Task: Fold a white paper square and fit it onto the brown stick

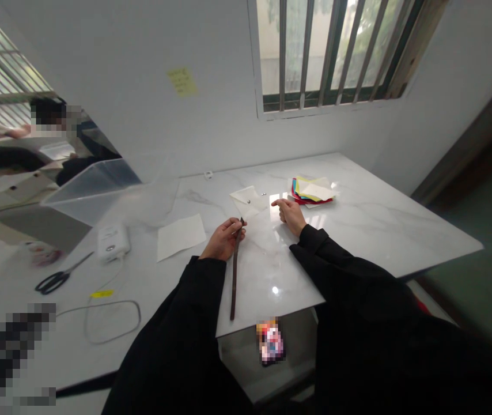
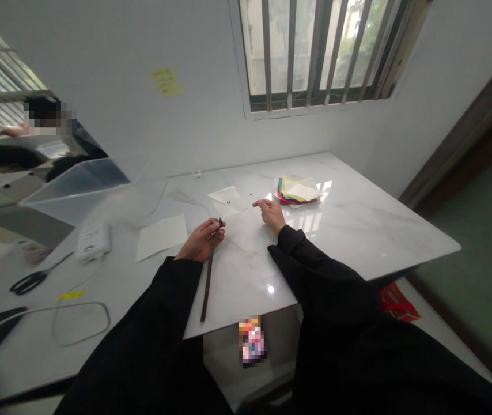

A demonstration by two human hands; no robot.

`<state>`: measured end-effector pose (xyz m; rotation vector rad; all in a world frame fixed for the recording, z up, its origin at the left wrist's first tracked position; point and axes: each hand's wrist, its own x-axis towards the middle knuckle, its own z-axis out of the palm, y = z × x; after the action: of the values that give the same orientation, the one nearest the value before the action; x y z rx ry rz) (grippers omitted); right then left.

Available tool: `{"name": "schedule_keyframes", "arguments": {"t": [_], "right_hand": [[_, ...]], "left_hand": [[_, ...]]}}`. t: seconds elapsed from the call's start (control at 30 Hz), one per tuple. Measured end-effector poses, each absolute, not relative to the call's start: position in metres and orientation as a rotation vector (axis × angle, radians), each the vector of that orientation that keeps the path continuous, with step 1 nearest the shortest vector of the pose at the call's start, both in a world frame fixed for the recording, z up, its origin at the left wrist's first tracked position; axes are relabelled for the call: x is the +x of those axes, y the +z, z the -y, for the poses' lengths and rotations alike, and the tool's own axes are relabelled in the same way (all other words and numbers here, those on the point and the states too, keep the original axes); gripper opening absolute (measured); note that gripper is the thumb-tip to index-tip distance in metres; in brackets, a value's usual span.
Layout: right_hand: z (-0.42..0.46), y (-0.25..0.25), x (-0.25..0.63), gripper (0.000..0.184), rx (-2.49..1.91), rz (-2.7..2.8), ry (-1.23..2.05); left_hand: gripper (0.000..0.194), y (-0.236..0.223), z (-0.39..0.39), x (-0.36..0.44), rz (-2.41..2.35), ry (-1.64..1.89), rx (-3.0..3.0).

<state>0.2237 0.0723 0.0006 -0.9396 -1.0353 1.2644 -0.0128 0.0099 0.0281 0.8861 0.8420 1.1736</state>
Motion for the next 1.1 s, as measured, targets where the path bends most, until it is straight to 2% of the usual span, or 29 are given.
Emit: {"name": "schedule_keyframes", "arguments": {"t": [0.2,0.43,0.57,0.7,0.93,1.0,1.1], "right_hand": [[-0.070,0.001,0.222,0.035,-0.945,1.063,1.270],[-0.061,0.010,0.221,0.074,-0.960,1.048,1.395],[-0.058,0.012,0.222,0.067,-0.925,1.251,1.496],[-0.058,0.005,0.221,0.076,-0.919,1.458,1.508],[-0.063,0.002,0.218,0.061,-0.984,1.275,1.296],[-0.063,0.004,0.218,0.064,-0.970,1.218,1.310],[-0.061,0.007,0.220,0.056,-0.933,1.253,1.432]], "left_hand": [[0.038,0.029,-0.008,-0.016,-0.832,1.178,0.871],[0.043,0.029,-0.006,-0.018,-0.835,1.189,0.851],[0.044,0.027,-0.007,-0.018,-0.835,1.210,0.853],[0.042,0.026,-0.007,-0.019,-0.832,1.231,0.846],[0.043,0.026,-0.007,-0.018,-0.839,1.232,0.859],[0.043,0.026,-0.007,-0.018,-0.841,1.227,0.863],[0.043,0.025,-0.007,-0.017,-0.837,1.215,0.881]]}}
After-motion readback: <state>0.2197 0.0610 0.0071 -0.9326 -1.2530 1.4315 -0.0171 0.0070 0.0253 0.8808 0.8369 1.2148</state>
